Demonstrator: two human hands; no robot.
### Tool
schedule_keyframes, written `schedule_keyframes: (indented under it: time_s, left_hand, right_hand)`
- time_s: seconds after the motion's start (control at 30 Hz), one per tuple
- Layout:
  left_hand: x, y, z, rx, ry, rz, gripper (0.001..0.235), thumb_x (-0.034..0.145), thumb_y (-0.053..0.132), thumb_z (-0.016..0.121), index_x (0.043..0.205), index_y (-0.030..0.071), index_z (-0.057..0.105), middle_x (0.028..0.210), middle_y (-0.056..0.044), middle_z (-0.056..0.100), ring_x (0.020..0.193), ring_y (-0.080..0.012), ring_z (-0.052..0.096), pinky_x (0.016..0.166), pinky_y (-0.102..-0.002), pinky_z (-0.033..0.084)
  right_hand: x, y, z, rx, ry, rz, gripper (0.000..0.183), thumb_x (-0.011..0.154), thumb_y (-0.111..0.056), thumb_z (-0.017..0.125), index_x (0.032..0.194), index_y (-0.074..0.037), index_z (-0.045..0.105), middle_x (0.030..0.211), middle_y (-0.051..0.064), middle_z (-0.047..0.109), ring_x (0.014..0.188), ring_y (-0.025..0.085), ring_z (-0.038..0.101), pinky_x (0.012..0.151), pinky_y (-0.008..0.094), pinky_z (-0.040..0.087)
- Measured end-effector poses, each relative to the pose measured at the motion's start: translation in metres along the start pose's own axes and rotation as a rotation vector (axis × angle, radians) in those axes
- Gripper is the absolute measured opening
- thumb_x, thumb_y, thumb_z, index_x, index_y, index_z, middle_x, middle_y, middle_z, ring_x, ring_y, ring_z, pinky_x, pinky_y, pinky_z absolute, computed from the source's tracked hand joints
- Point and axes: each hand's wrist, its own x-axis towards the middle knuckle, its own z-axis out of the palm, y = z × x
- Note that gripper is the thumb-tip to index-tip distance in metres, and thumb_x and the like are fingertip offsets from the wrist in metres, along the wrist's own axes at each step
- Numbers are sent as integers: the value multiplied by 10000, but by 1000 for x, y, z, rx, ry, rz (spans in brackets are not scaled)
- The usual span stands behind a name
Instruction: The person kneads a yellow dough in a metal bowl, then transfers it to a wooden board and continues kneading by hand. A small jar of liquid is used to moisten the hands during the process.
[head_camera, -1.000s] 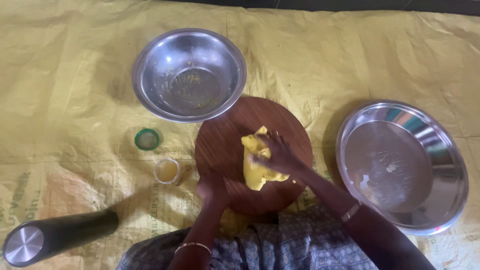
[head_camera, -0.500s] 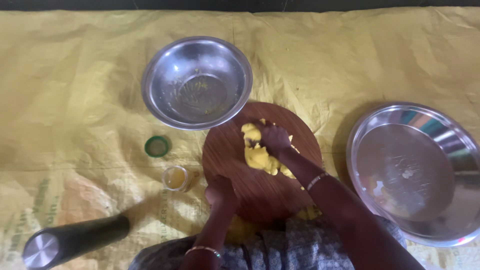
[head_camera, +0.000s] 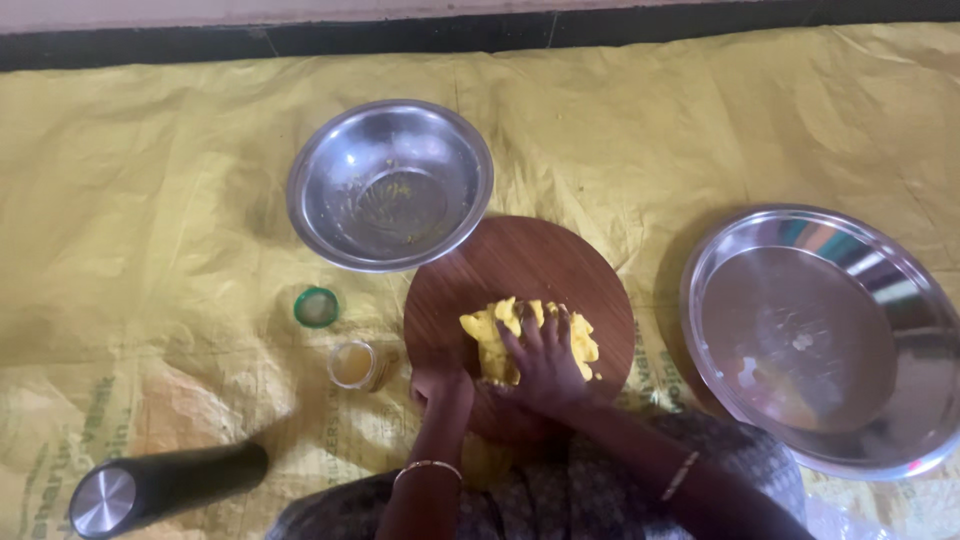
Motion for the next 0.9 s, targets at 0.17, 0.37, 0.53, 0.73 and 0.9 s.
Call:
schedule_keyframes:
  time_s: [0.17,0.37,0.53,0.73,0.9]
  left_hand:
    - [8,8,-24,155,-204,15,220,937,171,699,1070,19,786,977,-182,783,794,-336,771,676,-517,615]
    - [-1,-1,-12,56,-30,56,212,960,209,664,1068,70,781,973,-156,793,822,-321,787,610,-465,606]
    - [-7,-10,7,-38,120,38,203,986,212,627,1091,122,775,1001,-113,796,868,-286,793,586,-432,610]
    - [-4,-7,13,-114,89,9,224,997,252,612,1131,157,764,1116,-84,771,986,-269,767,640,-423,616]
    - [3,-10,12,-152,134,2,230,994,255,615,1159,175,754,1169,-94,755,1030,-268,744,693,-415,618]
  right_hand:
    - [44,-4,19,192,-60,155,952,806,-717,622,1528,-145,383,1503,284,397,1288,525,440,1022,749,335]
    - [110,31,28,417,-79,345,815,933,-697,566,1507,-133,436,1351,251,558,1088,447,660,829,591,559]
    - [98,44,14,812,53,310,607,943,-569,668,1370,-148,572,1292,164,671,1094,383,705,897,514,579]
    - [31,46,-26,997,203,148,865,759,-346,835,1462,-44,433,1490,233,433,1380,435,433,1107,534,404]
    - [-18,54,-30,543,-14,-252,663,736,-182,850,1352,-165,605,1524,146,463,1499,405,204,1181,646,189]
